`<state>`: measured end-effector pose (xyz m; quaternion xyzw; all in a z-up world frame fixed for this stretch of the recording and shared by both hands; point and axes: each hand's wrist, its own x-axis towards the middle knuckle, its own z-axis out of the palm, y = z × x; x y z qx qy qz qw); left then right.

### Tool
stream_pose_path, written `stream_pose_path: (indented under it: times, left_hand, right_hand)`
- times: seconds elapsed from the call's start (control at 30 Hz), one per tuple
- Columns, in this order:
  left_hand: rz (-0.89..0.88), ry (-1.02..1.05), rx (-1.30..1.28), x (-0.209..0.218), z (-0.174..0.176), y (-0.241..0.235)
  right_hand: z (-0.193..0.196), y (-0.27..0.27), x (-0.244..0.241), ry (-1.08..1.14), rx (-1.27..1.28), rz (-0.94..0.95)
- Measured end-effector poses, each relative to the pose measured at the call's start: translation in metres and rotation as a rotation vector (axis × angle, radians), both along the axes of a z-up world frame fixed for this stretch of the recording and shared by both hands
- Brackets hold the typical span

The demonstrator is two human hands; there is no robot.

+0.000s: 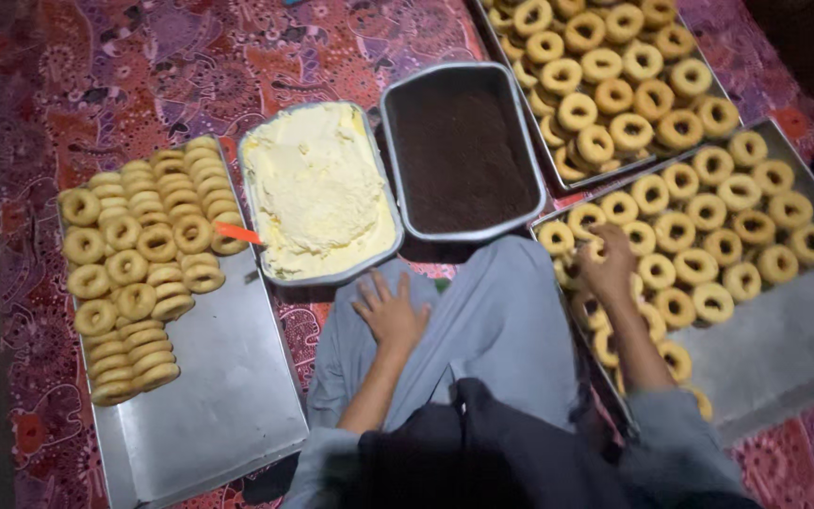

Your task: The person fills ring-shaped donuts with a white cream and a dark filling using their hands. They pick up donuts from a tray, open them, insert the fillings, and place them back on the tray.

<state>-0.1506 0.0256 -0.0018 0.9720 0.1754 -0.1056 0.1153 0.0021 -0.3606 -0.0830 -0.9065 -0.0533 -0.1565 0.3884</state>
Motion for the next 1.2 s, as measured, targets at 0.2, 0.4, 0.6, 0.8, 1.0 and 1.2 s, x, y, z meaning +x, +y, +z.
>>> stream_pose_path:
  times: [0.2, 0.4, 0.6, 0.8, 1.0, 1.2]
  left_hand:
    - [-0.279, -0.113, 0.035, -0.013, -0.03, -0.035]
    - [-0.209, -0.182, -0.253, 0.0, -0.058, -0.053]
    - [-0.265, -0.245, -0.308, 0.007, -0.07, -0.06]
    - [-0.286, -0.26, -0.316, 0.003, -0.071, -0.061]
    - [-0.286, -0.34, -0.296, -0.002, -0.07, -0.061]
    - [-0.067, -0.7, -0.579, -0.024, -0.058, -0.045]
  right_hand:
    - [-0.024, 0.15, 0.195, -0.022, -0.138, 0.363]
    - [-0.041, 0.246, 0.263, 0.192, -0.337, 0.405]
    - [-0.021, 0.277, 0.213, 0.359, -0.625, 0.786]
    - [0.034, 0.23, 0.16, 0.267, -0.573, 1.115]
    - [0.048, 0.187, 0.114, 0.043, -0.055, 0.54]
    - [0.044, 0.204, 0.086, -0.398, -0.265, 0.419]
